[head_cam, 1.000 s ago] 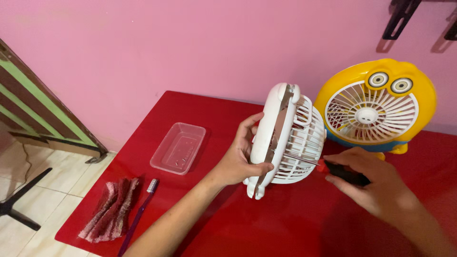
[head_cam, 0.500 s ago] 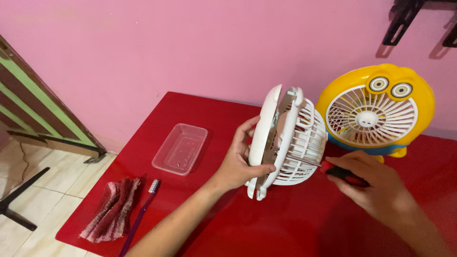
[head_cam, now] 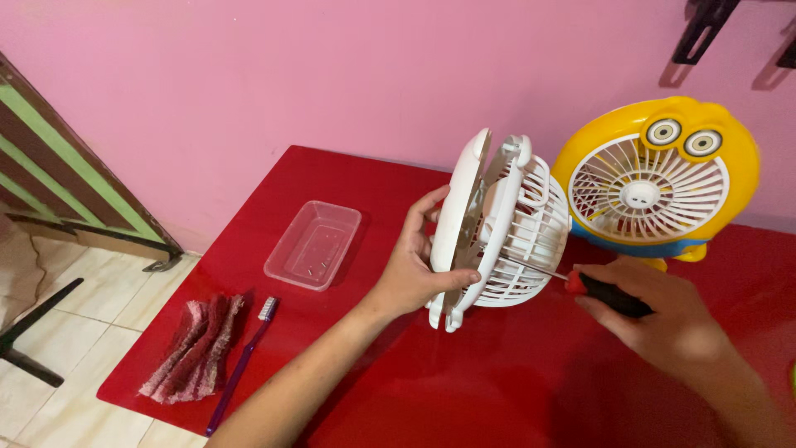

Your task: The person uses a screwdriver to remove screws from the back of a white turtle-shaped fan. They then detach the rear casing to expose the internal components.

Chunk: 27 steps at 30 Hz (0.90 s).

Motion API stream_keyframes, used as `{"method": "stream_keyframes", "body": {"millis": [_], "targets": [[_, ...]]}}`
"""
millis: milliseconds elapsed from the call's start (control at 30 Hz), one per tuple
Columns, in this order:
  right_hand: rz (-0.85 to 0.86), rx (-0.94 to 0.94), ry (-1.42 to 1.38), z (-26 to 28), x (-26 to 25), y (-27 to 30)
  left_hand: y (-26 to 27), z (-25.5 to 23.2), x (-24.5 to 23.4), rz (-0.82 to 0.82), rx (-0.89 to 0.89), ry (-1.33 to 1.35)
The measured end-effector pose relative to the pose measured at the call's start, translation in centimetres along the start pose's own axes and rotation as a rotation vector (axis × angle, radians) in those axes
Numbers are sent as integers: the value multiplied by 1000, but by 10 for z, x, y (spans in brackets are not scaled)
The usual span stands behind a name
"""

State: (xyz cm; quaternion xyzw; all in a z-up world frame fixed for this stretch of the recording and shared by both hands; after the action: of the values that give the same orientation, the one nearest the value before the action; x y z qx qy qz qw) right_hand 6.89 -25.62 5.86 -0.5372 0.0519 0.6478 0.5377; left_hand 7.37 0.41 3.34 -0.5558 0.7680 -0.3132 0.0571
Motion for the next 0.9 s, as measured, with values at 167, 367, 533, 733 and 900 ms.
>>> {"method": "stream_keyframes", "body": {"millis": [167, 367, 533, 733, 900], "targets": [[-8, -13, -23, -9, -3, 11, 2, -2, 1, -2, -18, -29], [193, 48, -105, -26, 28, 30, 19, -1, -4, -21, 18, -155], [285, -127, -171, -14, 58, 44, 44, -9, -17, -69, 64, -405], [351, -121, -102, -16, 78, 43, 58, 6, -13, 142, -31, -738], [266, -384, -71, 11, 75, 31, 55, 26, -19, 197, -199, -621]]}}
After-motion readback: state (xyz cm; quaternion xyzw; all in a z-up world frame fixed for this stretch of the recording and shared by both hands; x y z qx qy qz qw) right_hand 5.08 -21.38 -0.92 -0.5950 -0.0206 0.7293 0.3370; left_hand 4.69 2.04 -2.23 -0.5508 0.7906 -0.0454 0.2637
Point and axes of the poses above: each hand's wrist, its own y-axis away from the middle knuckle, its own x-axis out of the palm, z = x × y, the point moved 9 cm from there along -y, towards the middle knuckle, and after that the axes turned 7 degrees about y, right-handed, at the moved point
